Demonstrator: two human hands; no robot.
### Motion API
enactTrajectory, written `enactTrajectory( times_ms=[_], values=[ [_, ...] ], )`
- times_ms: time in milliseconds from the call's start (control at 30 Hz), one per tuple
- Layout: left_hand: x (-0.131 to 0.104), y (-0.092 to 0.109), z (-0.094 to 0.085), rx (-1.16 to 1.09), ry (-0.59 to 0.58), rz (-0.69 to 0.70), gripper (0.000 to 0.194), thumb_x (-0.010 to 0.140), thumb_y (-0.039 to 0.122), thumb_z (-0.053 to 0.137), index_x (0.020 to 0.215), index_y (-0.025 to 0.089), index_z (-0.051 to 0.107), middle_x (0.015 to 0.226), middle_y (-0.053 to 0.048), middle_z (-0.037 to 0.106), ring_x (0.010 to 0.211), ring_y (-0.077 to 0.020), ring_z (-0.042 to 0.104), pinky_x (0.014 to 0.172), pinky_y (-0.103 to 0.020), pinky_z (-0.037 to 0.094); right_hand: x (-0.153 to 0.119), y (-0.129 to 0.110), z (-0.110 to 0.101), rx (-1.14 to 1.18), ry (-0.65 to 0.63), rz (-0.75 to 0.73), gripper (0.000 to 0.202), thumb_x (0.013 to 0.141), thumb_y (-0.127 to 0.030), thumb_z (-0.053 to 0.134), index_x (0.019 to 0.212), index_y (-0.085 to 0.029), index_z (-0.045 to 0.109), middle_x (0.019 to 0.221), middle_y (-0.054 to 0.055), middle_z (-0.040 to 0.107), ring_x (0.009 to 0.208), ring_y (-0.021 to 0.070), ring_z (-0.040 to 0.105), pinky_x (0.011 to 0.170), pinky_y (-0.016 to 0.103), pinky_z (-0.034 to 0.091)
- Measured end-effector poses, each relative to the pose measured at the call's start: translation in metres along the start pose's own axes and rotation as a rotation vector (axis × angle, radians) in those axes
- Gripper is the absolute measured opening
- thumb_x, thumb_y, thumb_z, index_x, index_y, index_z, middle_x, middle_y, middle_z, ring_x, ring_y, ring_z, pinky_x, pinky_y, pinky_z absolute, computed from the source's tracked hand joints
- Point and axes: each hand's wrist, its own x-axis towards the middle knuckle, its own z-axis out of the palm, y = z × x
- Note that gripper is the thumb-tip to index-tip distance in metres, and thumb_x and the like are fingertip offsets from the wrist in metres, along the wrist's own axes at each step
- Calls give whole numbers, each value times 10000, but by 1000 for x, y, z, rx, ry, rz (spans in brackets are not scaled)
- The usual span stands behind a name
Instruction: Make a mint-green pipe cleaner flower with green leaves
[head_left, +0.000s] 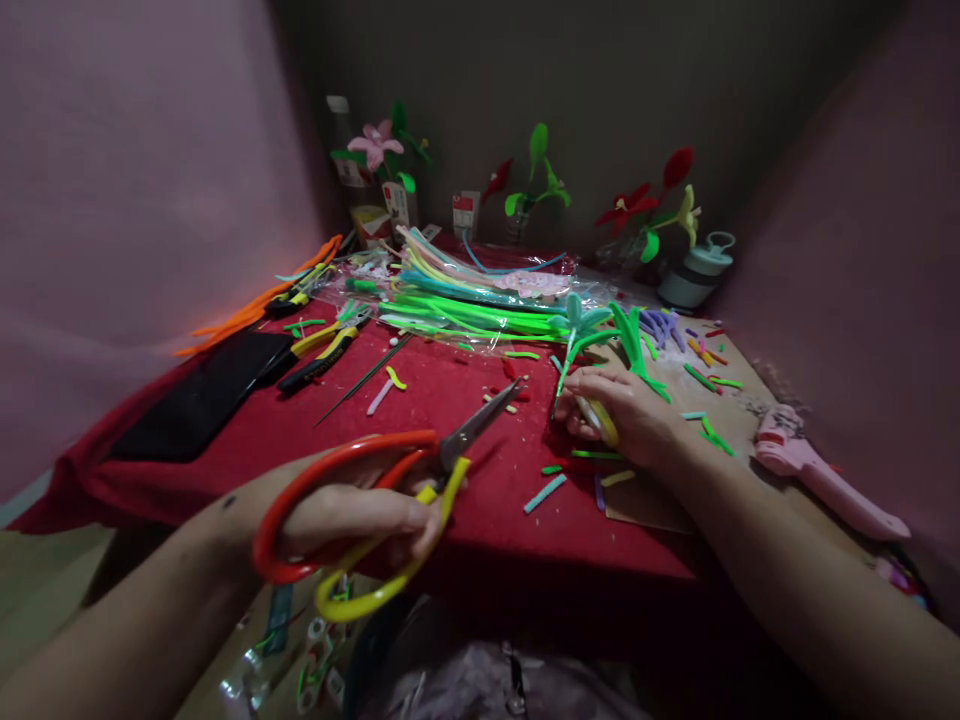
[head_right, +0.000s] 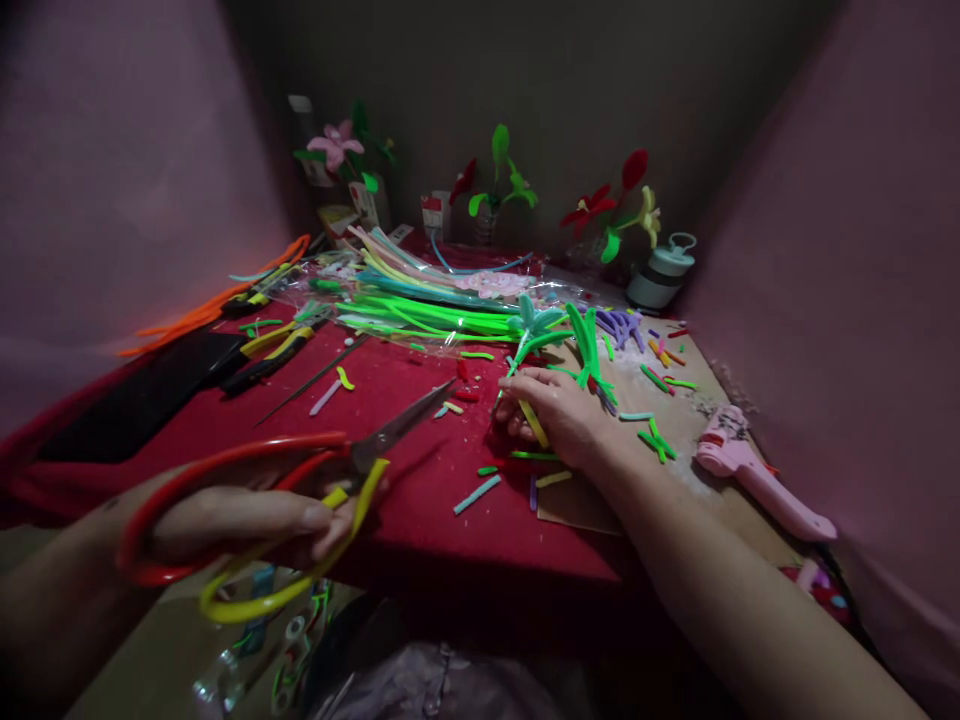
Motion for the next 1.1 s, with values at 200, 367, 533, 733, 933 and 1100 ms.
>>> enactTrajectory(
  times_ms=[200,367,533,733,933,1100],
  values=[
    [28,-7,20,-298,-76,44,220,768,256,532,843,89,656,817,-98,622,734,-159,589,716,-270,466,0,0,3,12,27,9,254,648,-364,680,680,-177,510,599,25,610,441,93,505,392,199,340],
    [25,-8,31,-353,-86,20,202,745,228,529,818,96,664,807,-95,632,717,-155,598,702,-267,472,2,2,1,54,-26,2,220,651,-303,692,737,-193,522,603,3,596,446,88,499,400,192,327],
    [25,-7,40,-286,-83,-40,245,763,305,547,823,102,670,732,-74,630,700,-139,591,667,-225,460,5,4,-3,66,-83,-2,167,706,-284,657,757,-175,541,636,28,615,478,96,511,405,188,330],
    [39,0,49,-277,-26,-41,248,710,328,578,783,101,644,733,-65,602,683,-137,571,672,-247,461,1,-2,1,91,-53,35,217,647,-272,691,765,-175,536,625,9,608,445,81,505,393,177,325],
    [52,2,51,-259,25,2,221,722,310,549,737,98,611,656,-52,565,624,-127,541,612,-237,442,1,-1,1,83,-53,61,225,652,-267,694,785,-188,531,639,15,629,447,86,524,410,183,360],
    [59,0,51,-173,87,61,179,757,284,528,649,141,516,583,0,502,532,-97,475,528,-220,397,2,0,-1,93,-87,33,246,659,-269,701,792,-175,517,637,19,631,434,82,517,393,168,341]
  ],
)
